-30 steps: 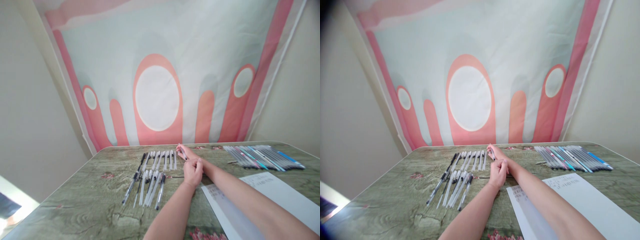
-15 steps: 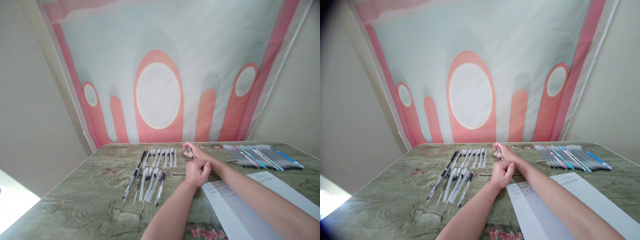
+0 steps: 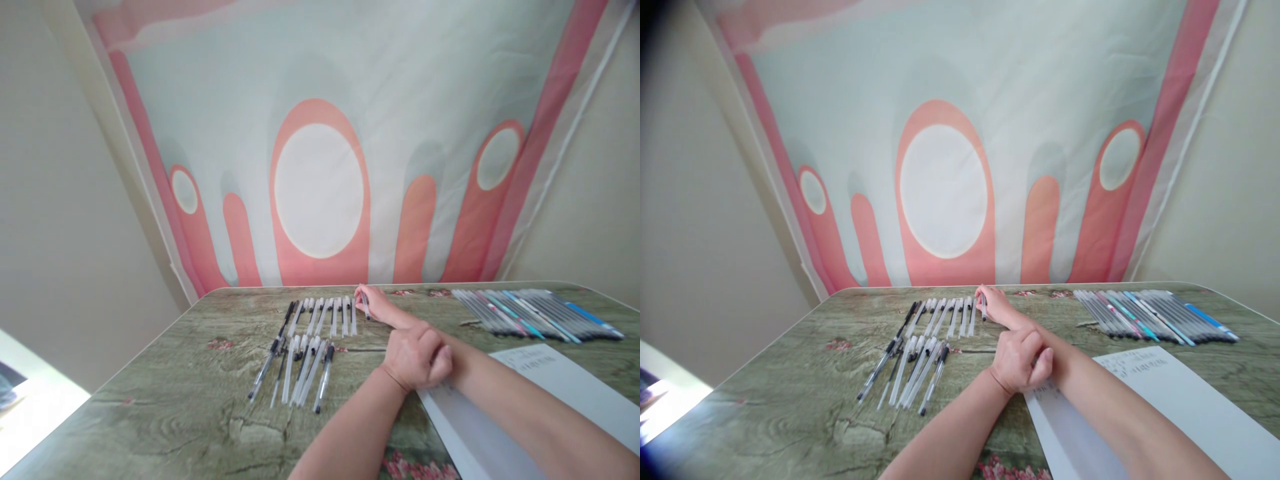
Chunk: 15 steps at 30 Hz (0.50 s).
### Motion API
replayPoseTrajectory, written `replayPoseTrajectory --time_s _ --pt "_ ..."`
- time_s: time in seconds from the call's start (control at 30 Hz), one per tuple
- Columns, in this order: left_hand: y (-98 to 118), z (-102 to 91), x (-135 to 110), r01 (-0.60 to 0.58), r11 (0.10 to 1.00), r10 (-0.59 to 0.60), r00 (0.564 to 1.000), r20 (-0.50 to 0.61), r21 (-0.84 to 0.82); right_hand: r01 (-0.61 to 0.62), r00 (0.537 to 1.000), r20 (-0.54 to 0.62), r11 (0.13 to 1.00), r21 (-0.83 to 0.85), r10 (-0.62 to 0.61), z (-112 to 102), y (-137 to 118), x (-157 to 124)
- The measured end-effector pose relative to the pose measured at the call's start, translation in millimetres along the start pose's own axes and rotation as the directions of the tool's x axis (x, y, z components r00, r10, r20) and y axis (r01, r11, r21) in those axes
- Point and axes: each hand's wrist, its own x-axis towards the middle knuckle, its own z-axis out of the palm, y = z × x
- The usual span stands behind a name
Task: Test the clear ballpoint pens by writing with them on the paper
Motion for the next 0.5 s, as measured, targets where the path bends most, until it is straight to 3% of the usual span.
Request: replayPoseTrajectory --time_s 0.5 --pt "-3.0 -0.3 -0.6 0.055 0.997 -0.057 0.997 -0.048 -0.046 0.062 0.997 0.044 0.998 -0.028 -0.061 -3.6 3.6 -1.8"
